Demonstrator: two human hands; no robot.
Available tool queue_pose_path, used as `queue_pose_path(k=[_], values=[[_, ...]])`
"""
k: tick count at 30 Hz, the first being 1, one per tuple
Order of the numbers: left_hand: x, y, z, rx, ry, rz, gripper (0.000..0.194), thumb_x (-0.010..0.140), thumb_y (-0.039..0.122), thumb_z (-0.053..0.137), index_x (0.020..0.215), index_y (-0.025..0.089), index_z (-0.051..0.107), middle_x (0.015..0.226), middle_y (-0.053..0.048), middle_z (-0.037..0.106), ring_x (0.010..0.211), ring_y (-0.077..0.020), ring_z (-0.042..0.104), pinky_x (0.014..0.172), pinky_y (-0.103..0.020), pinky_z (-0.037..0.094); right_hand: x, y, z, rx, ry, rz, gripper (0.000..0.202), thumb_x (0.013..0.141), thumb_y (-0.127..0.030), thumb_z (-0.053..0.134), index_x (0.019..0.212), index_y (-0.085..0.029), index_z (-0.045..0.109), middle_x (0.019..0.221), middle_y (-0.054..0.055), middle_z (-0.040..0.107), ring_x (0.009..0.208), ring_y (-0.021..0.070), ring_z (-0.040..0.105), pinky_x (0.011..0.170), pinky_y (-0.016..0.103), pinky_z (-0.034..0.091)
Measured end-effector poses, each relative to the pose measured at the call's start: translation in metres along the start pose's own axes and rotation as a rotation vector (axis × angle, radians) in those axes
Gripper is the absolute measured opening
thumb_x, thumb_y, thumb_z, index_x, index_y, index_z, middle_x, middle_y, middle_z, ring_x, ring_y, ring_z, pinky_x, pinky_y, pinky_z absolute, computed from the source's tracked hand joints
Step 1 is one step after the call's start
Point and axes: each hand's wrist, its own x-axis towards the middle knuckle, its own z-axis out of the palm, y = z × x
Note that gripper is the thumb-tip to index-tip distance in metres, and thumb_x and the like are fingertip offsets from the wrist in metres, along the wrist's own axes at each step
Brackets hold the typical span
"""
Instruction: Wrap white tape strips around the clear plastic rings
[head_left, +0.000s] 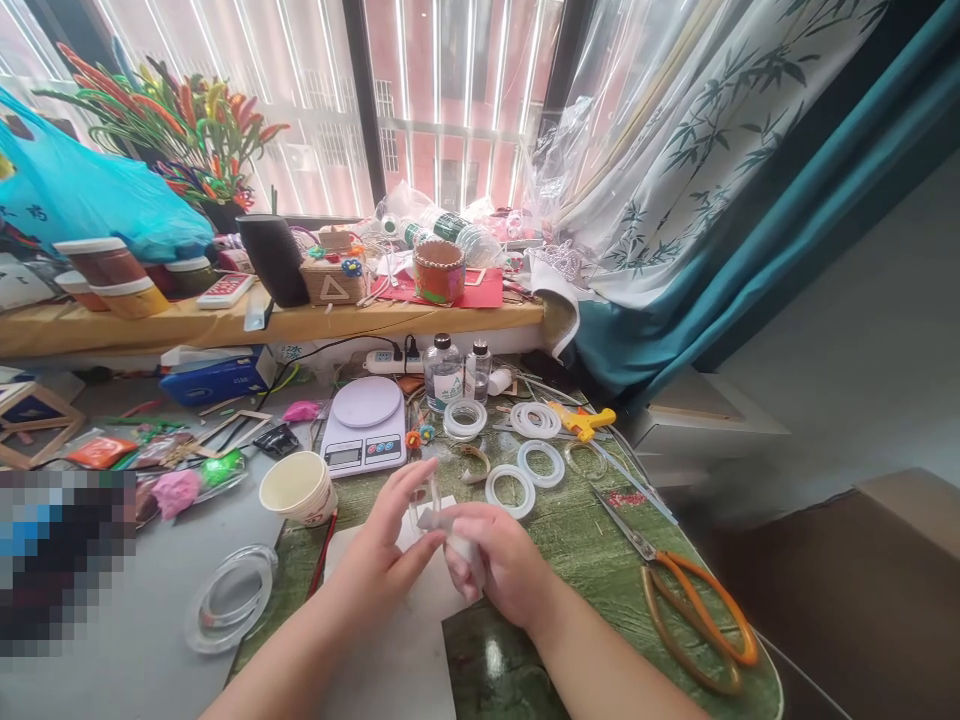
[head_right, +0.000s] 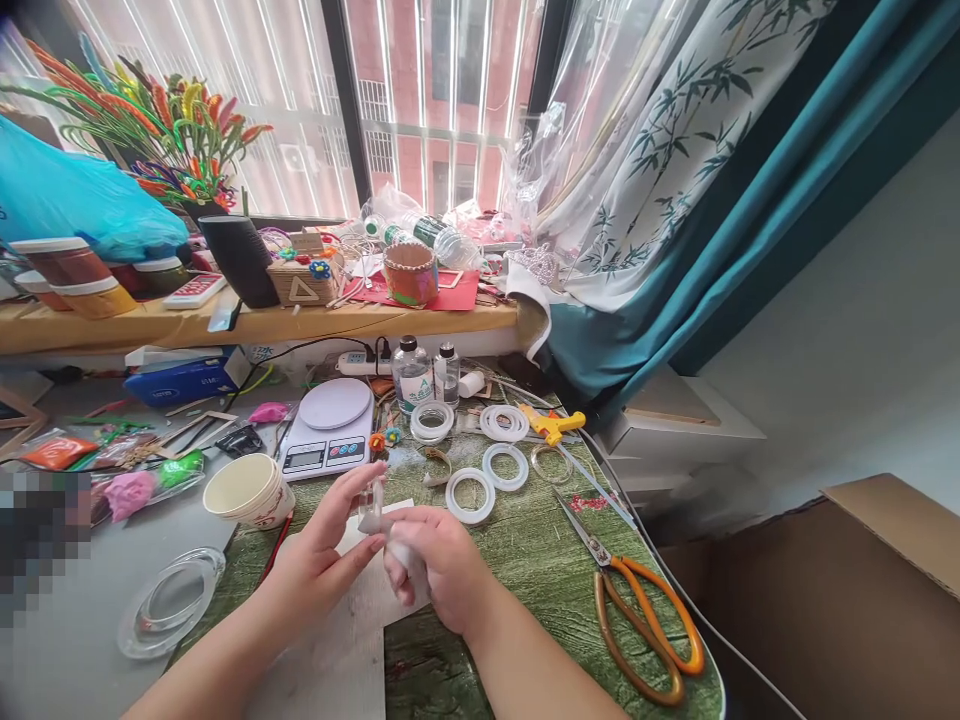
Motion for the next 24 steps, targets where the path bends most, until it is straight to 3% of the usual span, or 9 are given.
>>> queue_pose_path(k=[5,9,12,15,18,22,24], values=[[0.000,0.007,-0.001,-0.002,-0.063,-0.007,0.058,0.095,0.022,0.058,0.151,0.037,0.047,0.163,-0.004,0.041,0.152,-0.0299,0.034,0.125,-0.050,0.026,0.003,0.008,-0.002,-0.259,0.125,-0.027,0.039,0.081,-0.053,0.076,0.087,-0.014,0.072,0.048,-0.007,0.048,0.041,0.0087,0.040,0.042,0.022,0.036],[-0.001,0.003,0.004,-0.260,-0.050,-0.089,0.068,0.090,0.025,0.066,0.153,0.038,0.044,0.170,-0.002,0.029,0.156,-0.0310,0.022,0.126,-0.051,0.022,0.002,0.010,-0.002,-0.552,0.232,-0.171,0.034,0.091,-0.049,0.068,0.097,-0.017,0.077,0.058,-0.002,0.058,0.051,0.0134,0.051,0.050,0.025,0.041],[-0.001,0.001,0.008,-0.547,-0.004,-0.301,0.068,0.092,0.042,0.066,0.155,0.035,0.042,0.165,-0.008,0.038,0.148,-0.0340,0.039,0.119,-0.051,0.037,-0.001,0.009,-0.001,-0.881,0.230,-0.388,0.026,0.097,-0.039,0.060,0.101,-0.021,0.078,0.076,0.003,0.070,0.069,0.0180,0.060,0.066,0.029,0.046],[-0.001,0.004,0.009,-0.676,-0.031,-0.558,0.067,0.094,0.057,0.060,0.153,0.030,0.043,0.152,-0.014,0.055,0.133,-0.0339,0.057,0.111,-0.051,0.045,-0.002,0.010,0.001,-1.085,0.139,-0.450,0.030,0.100,-0.034,0.054,0.083,-0.020,0.074,0.071,0.002,0.067,0.068,0.0178,0.058,0.066,0.029,0.043],[0.000,0.005,0.009,-0.655,-0.019,-0.591,0.070,0.091,0.057,0.066,0.151,0.028,0.046,0.148,-0.014,0.058,0.134,-0.0332,0.057,0.111,-0.047,0.045,-0.002,0.012,0.006,-0.976,0.134,-0.356,0.027,0.099,-0.036,0.056,0.087,-0.020,0.073,0.067,0.000,0.062,0.065,0.0167,0.056,0.063,0.028,0.042],[0.003,0.000,0.009,-0.517,0.084,-0.415,0.073,0.089,0.051,0.070,0.153,0.028,0.043,0.151,-0.015,0.053,0.140,-0.0317,0.050,0.114,-0.045,0.042,0.001,0.012,0.009,-0.433,0.108,-0.070,0.039,0.094,-0.055,0.063,0.098,-0.017,0.073,0.060,-0.003,0.054,0.049,0.0116,0.047,0.049,0.024,0.040],[0.003,-0.004,0.009,-0.466,0.077,-0.354,0.071,0.091,0.049,0.069,0.154,0.028,0.042,0.152,-0.014,0.051,0.139,-0.0310,0.051,0.115,-0.046,0.041,0.003,0.011,0.008,-0.217,0.114,-0.014,0.045,0.090,-0.059,0.066,0.097,-0.016,0.071,0.056,-0.005,0.052,0.043,0.0089,0.041,0.043,0.022,0.034]])
